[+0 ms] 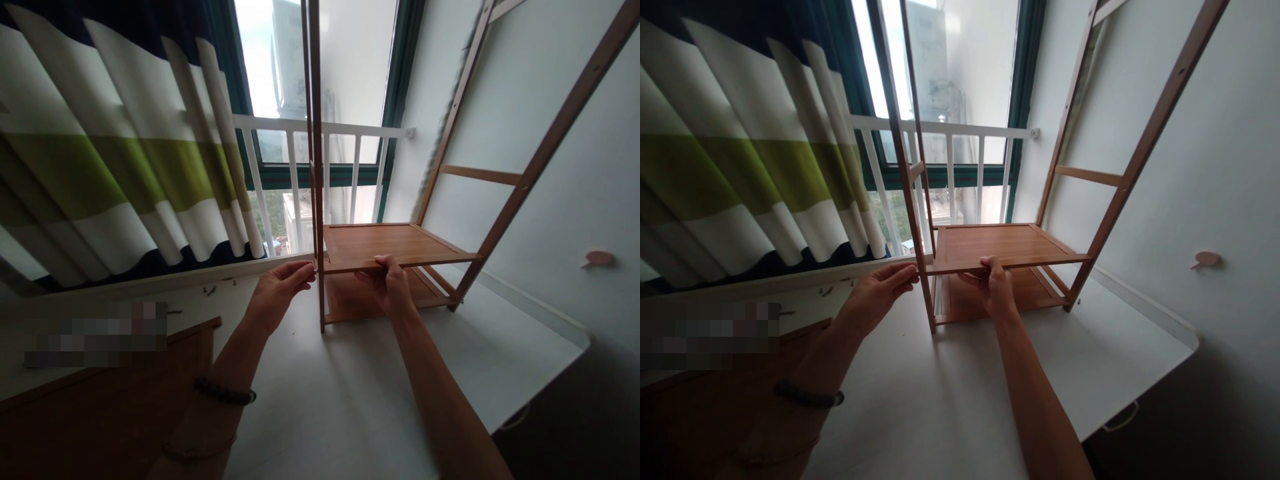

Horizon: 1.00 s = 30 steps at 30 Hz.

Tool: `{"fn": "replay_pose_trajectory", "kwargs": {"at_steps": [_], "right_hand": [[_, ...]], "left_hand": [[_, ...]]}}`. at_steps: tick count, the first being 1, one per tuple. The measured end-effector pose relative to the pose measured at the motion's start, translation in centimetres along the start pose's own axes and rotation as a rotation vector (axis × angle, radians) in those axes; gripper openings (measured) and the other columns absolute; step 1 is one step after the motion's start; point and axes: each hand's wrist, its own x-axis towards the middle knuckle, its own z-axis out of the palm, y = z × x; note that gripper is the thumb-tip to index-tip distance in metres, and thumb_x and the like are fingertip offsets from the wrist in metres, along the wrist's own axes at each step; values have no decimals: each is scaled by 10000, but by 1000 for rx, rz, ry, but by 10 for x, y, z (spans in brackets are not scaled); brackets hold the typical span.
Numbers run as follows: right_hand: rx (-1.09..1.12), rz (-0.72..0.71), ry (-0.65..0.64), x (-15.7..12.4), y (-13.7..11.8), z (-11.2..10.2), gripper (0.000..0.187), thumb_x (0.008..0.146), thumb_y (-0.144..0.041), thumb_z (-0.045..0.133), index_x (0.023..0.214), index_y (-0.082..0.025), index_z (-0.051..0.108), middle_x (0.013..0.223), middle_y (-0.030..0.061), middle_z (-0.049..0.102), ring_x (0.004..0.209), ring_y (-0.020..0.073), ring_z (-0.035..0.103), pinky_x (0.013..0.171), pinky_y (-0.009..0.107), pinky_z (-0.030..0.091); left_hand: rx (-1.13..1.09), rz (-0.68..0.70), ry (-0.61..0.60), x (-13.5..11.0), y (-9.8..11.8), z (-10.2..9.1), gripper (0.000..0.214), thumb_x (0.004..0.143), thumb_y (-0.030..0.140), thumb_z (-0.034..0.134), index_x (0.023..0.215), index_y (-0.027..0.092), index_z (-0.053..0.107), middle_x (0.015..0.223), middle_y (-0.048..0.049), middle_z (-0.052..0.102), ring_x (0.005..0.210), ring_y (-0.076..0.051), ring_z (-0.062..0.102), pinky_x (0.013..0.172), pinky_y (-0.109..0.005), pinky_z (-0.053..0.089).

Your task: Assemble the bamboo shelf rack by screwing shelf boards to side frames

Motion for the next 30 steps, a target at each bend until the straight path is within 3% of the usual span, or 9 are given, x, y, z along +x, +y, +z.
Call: {"fn": "replay_pose_trajectory", "kwargs": {"at_steps": [4, 12, 15, 18, 20, 22, 24, 27, 30], "right_hand": [[-3, 12, -14, 0, 0, -1, 66, 641, -147, 605, 629, -146, 540, 555, -13, 640, 558, 175, 657, 555, 353, 607], [-25, -1, -5, 0, -1, 0, 70, 637, -147, 606, 624, -150, 537, 554, -19, 636, 548, 166, 654, 566, 341, 610], [-22, 0, 9, -1, -2, 0, 62, 637, -138, 598, 618, -146, 540, 555, -15, 637, 541, 156, 649, 566, 323, 609], [-14, 0, 27, -1, -2, 1, 62, 633, -133, 602, 613, -140, 544, 544, -15, 630, 530, 151, 645, 559, 315, 608], [-7, 2, 25, -1, -2, 1, 65, 630, -131, 606, 608, -137, 544, 540, -16, 628, 526, 152, 642, 550, 324, 608], [-5, 5, 18, -1, -1, 1, 65, 631, -129, 606, 608, -134, 545, 548, -12, 630, 527, 151, 639, 544, 330, 608], [-8, 5, 20, -1, -1, 1, 66, 635, -129, 605, 611, -134, 544, 553, -10, 630, 528, 147, 636, 546, 326, 608], [-14, 2, 36, -2, -1, 1, 70, 642, -133, 602, 614, -139, 538, 538, -17, 617, 523, 144, 635, 564, 319, 610], [-16, 3, 41, -2, -1, 2, 74, 641, -129, 600, 607, -140, 535, 522, -21, 609, 518, 143, 635, 592, 324, 610]], "left_hand": [[-73, -54, 35, -1, 5, 4, 436, 626, 204, 768, 1040, 137, 647, 842, -53, 715, 788, -141, 636, 733, -274, 487], [-65, 25, -71, 5, 3, 0, 324, 612, 216, 766, 924, 154, 706, 859, -62, 724, 817, -166, 638, 791, -330, 483], [7, 184, -20, 8, -7, 0, 318, 635, 234, 755, 944, 178, 707, 891, -51, 713, 848, -165, 633, 814, -326, 480], [149, 479, 74, 9, -17, -1, 254, 663, 244, 736, 915, 220, 716, 957, -25, 654, 845, -147, 613, 788, -297, 489], [273, 669, 140, 9, -23, -3, 206, 679, 235, 724, 885, 241, 721, 917, -12, 613, 802, -133, 593, 742, -281, 491], [381, 776, 150, 8, -28, -6, 134, 694, 217, 712, 824, 247, 728, 847, -6, 588, 750, -123, 577, 710, -275, 491], [423, 793, 53, 7, -34, -10, 55, 712, 204, 693, 669, 226, 720, 810, -14, 576, 723, -123, 578, 692, -276, 500], [380, 702, -120, 7, -41, -14, 200, 726, 198, 672, 526, 194, 675, 799, -35, 583, 739, -143, 602, 699, -294, 521], [338, 628, -109, 8, -42, -16, 149, 709, 188, 677, 559, 189, 680, 795, -39, 598, 750, -157, 609, 730, -315, 525]]}}
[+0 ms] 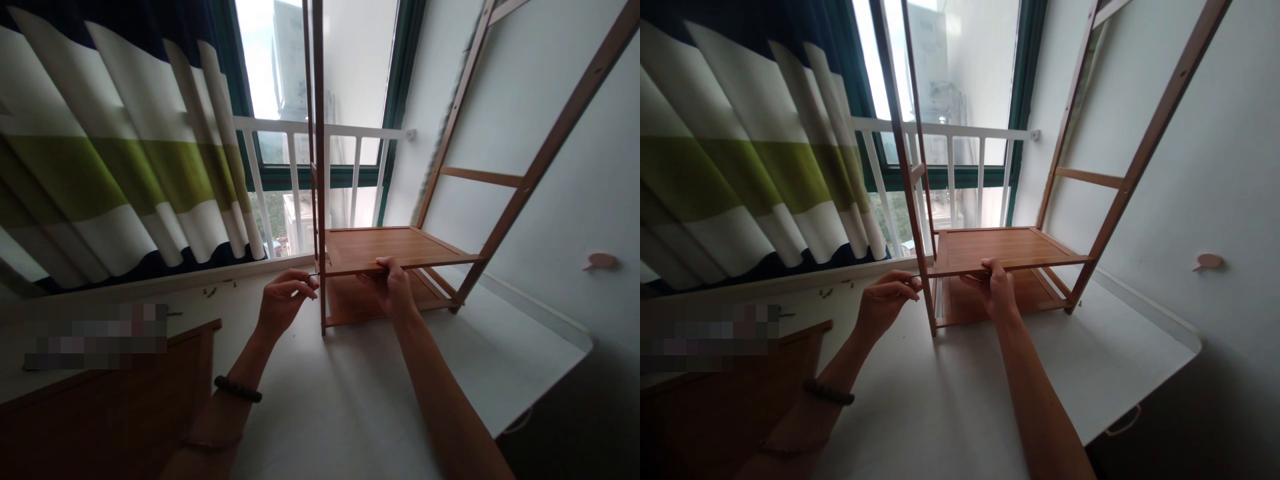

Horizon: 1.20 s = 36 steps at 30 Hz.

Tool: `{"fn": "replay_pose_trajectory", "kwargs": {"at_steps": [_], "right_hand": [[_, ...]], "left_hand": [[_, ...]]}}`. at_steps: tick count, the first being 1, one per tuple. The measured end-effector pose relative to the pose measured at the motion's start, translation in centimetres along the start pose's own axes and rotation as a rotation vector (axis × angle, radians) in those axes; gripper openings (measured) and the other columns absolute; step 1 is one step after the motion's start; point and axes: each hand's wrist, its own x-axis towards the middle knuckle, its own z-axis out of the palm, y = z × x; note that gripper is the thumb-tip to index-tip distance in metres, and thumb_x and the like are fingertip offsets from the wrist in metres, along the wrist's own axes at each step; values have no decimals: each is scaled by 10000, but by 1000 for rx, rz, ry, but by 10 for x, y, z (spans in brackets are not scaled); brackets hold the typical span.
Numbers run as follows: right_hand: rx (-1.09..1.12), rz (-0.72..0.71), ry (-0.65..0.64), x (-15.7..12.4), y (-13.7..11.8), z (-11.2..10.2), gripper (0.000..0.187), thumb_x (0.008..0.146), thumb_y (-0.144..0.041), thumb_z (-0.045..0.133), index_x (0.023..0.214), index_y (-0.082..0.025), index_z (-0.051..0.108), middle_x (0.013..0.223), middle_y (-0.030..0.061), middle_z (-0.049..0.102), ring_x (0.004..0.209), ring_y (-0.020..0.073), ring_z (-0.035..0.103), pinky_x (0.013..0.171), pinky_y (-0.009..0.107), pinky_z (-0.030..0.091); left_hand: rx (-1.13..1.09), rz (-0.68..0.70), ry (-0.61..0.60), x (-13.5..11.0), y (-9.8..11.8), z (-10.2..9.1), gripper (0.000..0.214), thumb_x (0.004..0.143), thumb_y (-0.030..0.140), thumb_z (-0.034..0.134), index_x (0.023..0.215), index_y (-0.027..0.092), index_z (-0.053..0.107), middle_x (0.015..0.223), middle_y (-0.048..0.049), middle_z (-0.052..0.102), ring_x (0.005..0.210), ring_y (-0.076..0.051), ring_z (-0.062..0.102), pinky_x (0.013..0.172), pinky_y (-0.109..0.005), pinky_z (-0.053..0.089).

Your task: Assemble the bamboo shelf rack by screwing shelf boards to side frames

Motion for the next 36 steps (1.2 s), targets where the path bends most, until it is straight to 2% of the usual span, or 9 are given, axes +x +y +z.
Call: {"fn": "replay_pose_trajectory", "kwargs": {"at_steps": [5, 8, 12, 14, 18, 23, 26, 30, 36], "right_hand": [[-9, -4, -10, 0, 0, 0, 73, 639, -137, 604, 613, -145, 535, 520, -21, 613, 526, 151, 644, 603, 328, 610], [-5, -8, -8, 0, 1, 0, 77, 640, -140, 608, 614, -145, 536, 527, -25, 614, 519, 145, 638, 589, 329, 611], [2, -6, -9, 0, 0, 0, 80, 637, -133, 603, 599, -140, 534, 530, -20, 615, 521, 146, 638, 573, 326, 611], [2, -3, -19, 1, -1, -1, 81, 636, -132, 603, 595, -141, 533, 535, -19, 618, 535, 150, 643, 563, 321, 610], [-13, 9, -48, 1, -2, -1, 66, 638, -143, 606, 618, -145, 542, 564, -13, 637, 561, 162, 656, 551, 319, 608], [-18, 9, -39, 0, -3, 0, 74, 641, -147, 609, 621, -149, 538, 548, -19, 630, 549, 150, 649, 563, 302, 605], [-22, 10, -35, 0, -2, -1, 70, 646, -147, 610, 625, -148, 543, 543, -22, 627, 540, 143, 644, 562, 295, 604], [-17, 9, -34, 1, -1, -2, 70, 651, -139, 607, 618, -146, 546, 536, -27, 623, 532, 139, 640, 585, 306, 606], [-7, 14, -17, 0, -2, -1, 66, 650, -131, 601, 609, -140, 549, 540, -16, 629, 528, 141, 637, 553, 303, 606]], "left_hand": [[39, -103, -111, 6, 14, -8, 122, 712, 142, 599, 666, 194, 698, 868, -57, 621, 835, -189, 607, 772, -333, 509], [47, -199, -171, 10, 24, -9, 168, 757, 205, 545, 697, 185, 700, 956, -79, 635, 856, -204, 603, 768, -342, 501], [-5, -391, -62, 16, 32, -1, 369, 849, 396, 444, 704, 147, 674, 894, -90, 640, 764, -183, 601, 696, -331, 508], [17, -413, -27, 18, 33, 3, 374, 838, 434, 465, 725, 142, 671, 949, -90, 619, 779, -175, 593, 698, -319, 512], [145, -276, -8, 20, 33, 2, 281, 819, 401, 526, 801, 166, 679, 1083, -81, 536, 882, -176, 570, 713, -285, 520], [300, -11, 77, 15, 27, 0, 219, 821, 332, 555, 959, 208, 671, 865, -32, 564, 787, -145, 579, 707, -267, 508], [268, 14, 147, 12, 22, 1, 289, 796, 306, 599, 1076, 236, 610, 801, 3, 582, 714, -122, 583, 654, -249, 509], [155, 48, 200, 12, 23, 0, 174, 743, 282, 658, 899, 213, 625, 886, -4, 578, 751, -121, 586, 632, -241, 525], [158, 107, 39, 11, 27, -8, 65, 721, 233, 682, 756, 191, 648, 794, -12, 601, 719, -126, 586, 661, -271, 539]]}}
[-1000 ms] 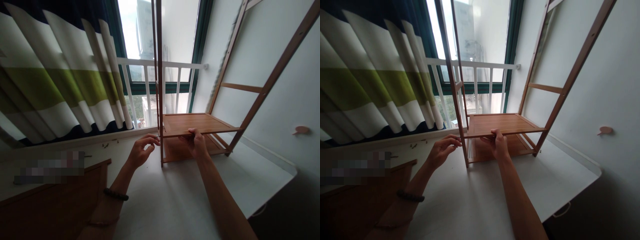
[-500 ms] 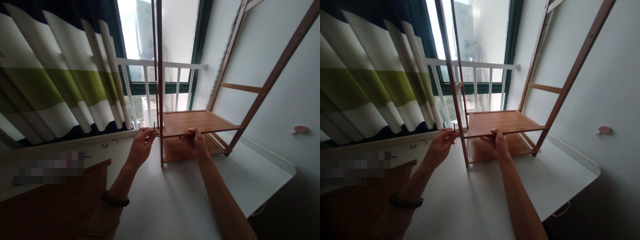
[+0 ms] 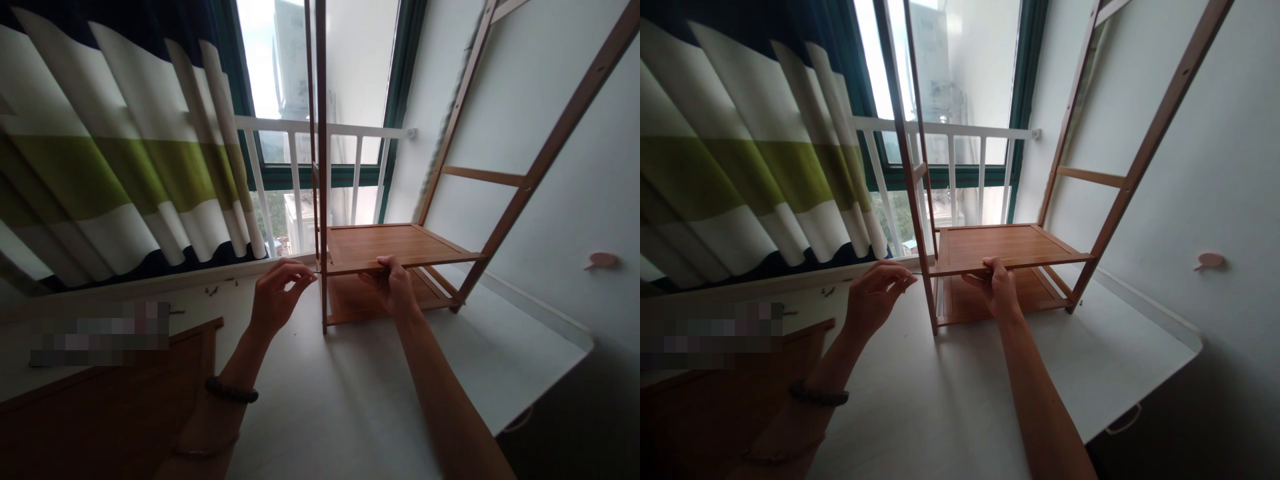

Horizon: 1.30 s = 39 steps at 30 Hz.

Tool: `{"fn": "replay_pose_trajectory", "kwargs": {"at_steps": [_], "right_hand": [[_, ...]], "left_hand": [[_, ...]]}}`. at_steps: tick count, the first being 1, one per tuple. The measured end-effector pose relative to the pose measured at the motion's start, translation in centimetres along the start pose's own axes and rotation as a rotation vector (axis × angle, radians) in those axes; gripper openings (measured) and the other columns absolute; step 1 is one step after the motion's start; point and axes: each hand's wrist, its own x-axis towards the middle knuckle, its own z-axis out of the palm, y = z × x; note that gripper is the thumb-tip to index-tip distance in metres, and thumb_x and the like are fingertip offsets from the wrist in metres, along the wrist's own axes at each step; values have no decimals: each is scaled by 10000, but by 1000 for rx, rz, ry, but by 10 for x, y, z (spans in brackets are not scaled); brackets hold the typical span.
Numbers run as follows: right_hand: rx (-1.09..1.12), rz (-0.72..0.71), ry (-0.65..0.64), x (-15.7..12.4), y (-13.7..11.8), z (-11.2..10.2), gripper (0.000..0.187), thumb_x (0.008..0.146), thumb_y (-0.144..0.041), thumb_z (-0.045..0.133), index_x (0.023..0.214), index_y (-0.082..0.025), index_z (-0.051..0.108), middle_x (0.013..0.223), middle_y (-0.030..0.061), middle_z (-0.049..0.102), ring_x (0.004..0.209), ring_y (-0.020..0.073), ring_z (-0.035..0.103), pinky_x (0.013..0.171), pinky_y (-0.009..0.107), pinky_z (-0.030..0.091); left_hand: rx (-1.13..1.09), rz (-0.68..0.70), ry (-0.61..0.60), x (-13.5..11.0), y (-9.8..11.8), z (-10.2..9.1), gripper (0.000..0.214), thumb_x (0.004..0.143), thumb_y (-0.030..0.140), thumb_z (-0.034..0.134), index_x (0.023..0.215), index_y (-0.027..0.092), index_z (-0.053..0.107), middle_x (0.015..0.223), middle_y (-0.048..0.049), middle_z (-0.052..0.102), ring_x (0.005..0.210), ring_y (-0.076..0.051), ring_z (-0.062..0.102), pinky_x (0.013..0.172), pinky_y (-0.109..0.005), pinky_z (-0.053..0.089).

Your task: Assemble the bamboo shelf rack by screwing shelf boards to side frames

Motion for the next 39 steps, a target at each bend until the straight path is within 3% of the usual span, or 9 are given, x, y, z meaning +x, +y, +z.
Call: {"fn": "replay_pose_trajectory", "kwargs": {"at_steps": [4, 7, 15, 17, 22, 25, 31, 39], "right_hand": [[4, 0, -3, 0, 0, 0, 74, 651, -127, 599, 603, -140, 545, 543, -15, 627, 534, 148, 639, 535, 309, 607], [7, -5, 2, 0, 1, 0, 81, 646, -129, 611, 598, -137, 546, 530, -18, 617, 527, 139, 633, 539, 291, 605], [-3, -13, 15, 0, 3, -2, 75, 642, -140, 624, 621, -135, 552, 536, -23, 615, 526, 135, 634, 570, 290, 608], [-8, -16, 23, 1, 4, -2, 77, 643, -142, 624, 623, -136, 549, 534, -23, 614, 520, 136, 634, 580, 295, 609], [8, -20, 46, 2, 6, -4, 80, 636, -138, 618, 626, -144, 539, 519, -31, 603, 491, 130, 620, 557, 288, 606], [4, -25, 49, 1, 6, -5, 87, 634, -141, 617, 618, -149, 532, 500, -40, 590, 463, 120, 604, 556, 277, 603], [1, -27, 48, 1, 6, -4, 83, 630, -143, 620, 621, -145, 538, 517, -37, 591, 480, 123, 611, 549, 276, 603], [-7, -12, 49, 2, 7, -4, 85, 622, -155, 627, 650, -144, 547, 549, -26, 612, 523, 159, 645, 523, 307, 602]], "left_hand": [[-169, -141, -171, -1, -2, -6, 84, 725, 235, 674, 777, 168, 674, 790, -47, 666, 712, -157, 622, 656, -300, 544], [-304, -248, -224, 0, 0, -10, 177, 785, 276, 601, 861, 146, 694, 855, -90, 699, 749, -189, 642, 633, -316, 545], [-274, -439, -183, 4, 7, -4, 363, 696, 293, 706, 1018, 143, 631, 768, -48, 713, 735, -189, 664, 652, -324, 556], [-256, -449, -191, 3, 6, -4, 328, 694, 305, 707, 968, 134, 651, 764, -53, 713, 708, -182, 660, 662, -331, 556], [-155, -369, -125, 4, 1, -4, 226, 696, 298, 704, 867, 150, 699, 860, -54, 675, 769, -164, 634, 722, -314, 547], [-128, -296, -134, 4, -1, -5, 190, 714, 295, 688, 856, 170, 706, 900, -46, 624, 816, -164, 614, 679, -279, 545], [-97, -275, -166, 4, -3, -7, 185, 766, 315, 638, 862, 176, 714, 814, -30, 621, 661, -115, 583, 565, -233, 524], [137, -134, -31, 1, 0, 3, 178, 770, 310, 636, 854, 177, 719, 728, -17, 591, 602, -101, 560, 502, -207, 497]]}}
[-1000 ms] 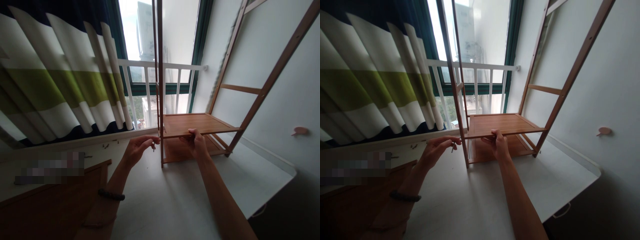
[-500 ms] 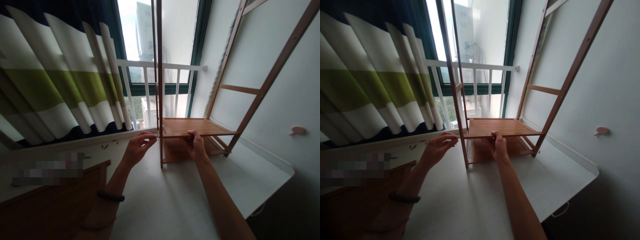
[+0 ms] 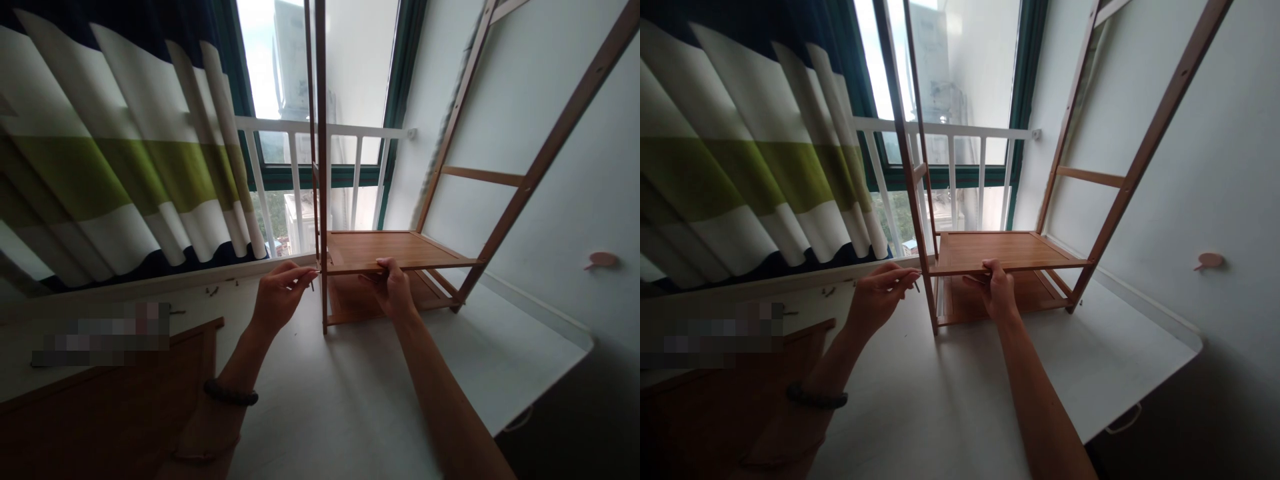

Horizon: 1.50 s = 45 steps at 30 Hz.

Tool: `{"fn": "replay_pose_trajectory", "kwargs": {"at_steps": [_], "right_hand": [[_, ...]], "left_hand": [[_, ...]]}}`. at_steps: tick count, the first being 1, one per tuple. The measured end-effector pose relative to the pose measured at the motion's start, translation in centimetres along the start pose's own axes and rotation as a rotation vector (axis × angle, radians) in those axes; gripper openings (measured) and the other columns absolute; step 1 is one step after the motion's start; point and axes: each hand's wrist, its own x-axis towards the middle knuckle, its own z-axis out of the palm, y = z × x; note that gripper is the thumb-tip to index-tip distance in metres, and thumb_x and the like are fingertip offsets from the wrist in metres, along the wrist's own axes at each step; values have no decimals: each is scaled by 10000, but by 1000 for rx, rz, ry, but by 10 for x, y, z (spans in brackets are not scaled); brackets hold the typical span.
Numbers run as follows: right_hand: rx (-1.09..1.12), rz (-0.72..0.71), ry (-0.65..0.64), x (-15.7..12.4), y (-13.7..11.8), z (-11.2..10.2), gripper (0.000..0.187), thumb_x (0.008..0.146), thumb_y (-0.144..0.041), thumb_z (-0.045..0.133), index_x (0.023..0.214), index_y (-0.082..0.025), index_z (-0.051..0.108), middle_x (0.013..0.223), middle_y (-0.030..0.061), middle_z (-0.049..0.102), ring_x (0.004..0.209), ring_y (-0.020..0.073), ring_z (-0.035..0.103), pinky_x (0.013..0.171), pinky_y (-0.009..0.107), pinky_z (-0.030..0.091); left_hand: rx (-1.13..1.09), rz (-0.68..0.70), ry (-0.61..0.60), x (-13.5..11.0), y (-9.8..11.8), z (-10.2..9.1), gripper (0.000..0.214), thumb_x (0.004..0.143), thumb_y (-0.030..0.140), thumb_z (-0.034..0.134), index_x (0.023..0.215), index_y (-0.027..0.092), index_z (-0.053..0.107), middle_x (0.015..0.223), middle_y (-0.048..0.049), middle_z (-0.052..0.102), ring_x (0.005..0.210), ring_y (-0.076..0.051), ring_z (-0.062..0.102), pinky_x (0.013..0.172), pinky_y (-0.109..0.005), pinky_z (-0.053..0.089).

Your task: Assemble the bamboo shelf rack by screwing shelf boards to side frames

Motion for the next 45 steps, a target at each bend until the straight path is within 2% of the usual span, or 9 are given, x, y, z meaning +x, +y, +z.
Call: {"fn": "replay_pose_trajectory", "kwargs": {"at_steps": [4, 10, 15, 20, 25, 33, 39, 45], "right_hand": [[-3, 10, -20, -1, 0, 0, 91, 628, -164, 628, 667, -150, 547, 569, -24, 620, 544, 167, 661, 523, 301, 599], [4, 32, -38, -1, 2, -4, 96, 636, -177, 628, 683, -158, 546, 564, -34, 615, 532, 176, 667, 519, 300, 593], [8, 44, -33, -3, 3, -6, 76, 645, -180, 610, 677, -159, 545, 560, -22, 634, 539, 188, 676, 527, 298, 589], [-4, 45, -31, -4, 2, -6, 59, 656, -185, 595, 677, -161, 545, 545, -18, 637, 527, 190, 674, 525, 300, 587], [-11, 47, 12, -6, 6, -4, 46, 656, -193, 572, 667, -165, 537, 524, -16, 635, 486, 180, 653, 502, 305, 583], [3, 6, 98, -7, 16, -2, 74, 662, -243, 539, 694, -188, 502, 486, -42, 595, 444, 161, 624, 522, 303, 577], [43, -5, 65, -6, 19, -5, 251, 725, -414, 460, 856, -209, 522, 609, -32, 628, 517, 166, 640, 542, 323, 572], [53, -4, 66, -7, 18, -6, 314, 752, -479, 452, 946, -244, 527, 700, -35, 644, 603, 162, 656, 553, 306, 566]], "left_hand": [[-57, -73, -56, 1, 2, -2, 217, 774, 346, 620, 848, 165, 713, 724, -19, 577, 570, -98, 556, 441, -200, 491], [-118, -129, -182, 4, 0, -10, 249, 752, 373, 637, 875, 165, 694, 817, -43, 648, 686, -143, 609, 571, -264, 542], [-24, -85, -118, 6, 4, -14, 258, 747, 394, 635, 849, 165, 697, 855, -56, 668, 756, -163, 627, 647, -282, 543], [7, -103, -61, 7, 5, -17, 262, 755, 397, 627, 844, 158, 686, 834, -48, 676, 683, -143, 627, 636, -269, 542], [-81, -159, -120, 5, 6, -11, 287, 745, 394, 645, 888, 148, 688, 803, -53, 714, 704, -163, 657, 694, -300, 553], [-79, -180, -120, 4, 12, -7, 293, 739, 399, 650, 894, 158, 711, 789, -53, 724, 639, -155, 654, 615, -280, 560], [-10, -146, -191, 3, 7, -8, 294, 780, 408, 600, 914, 160, 685, 803, -53, 719, 670, -163, 667, 643, -300, 567], [49, -136, -206, 3, 12, -8, 316, 803, 433, 550, 917, 159, 660, 784, -52, 705, 671, -174, 663, 629, -314, 563]]}}
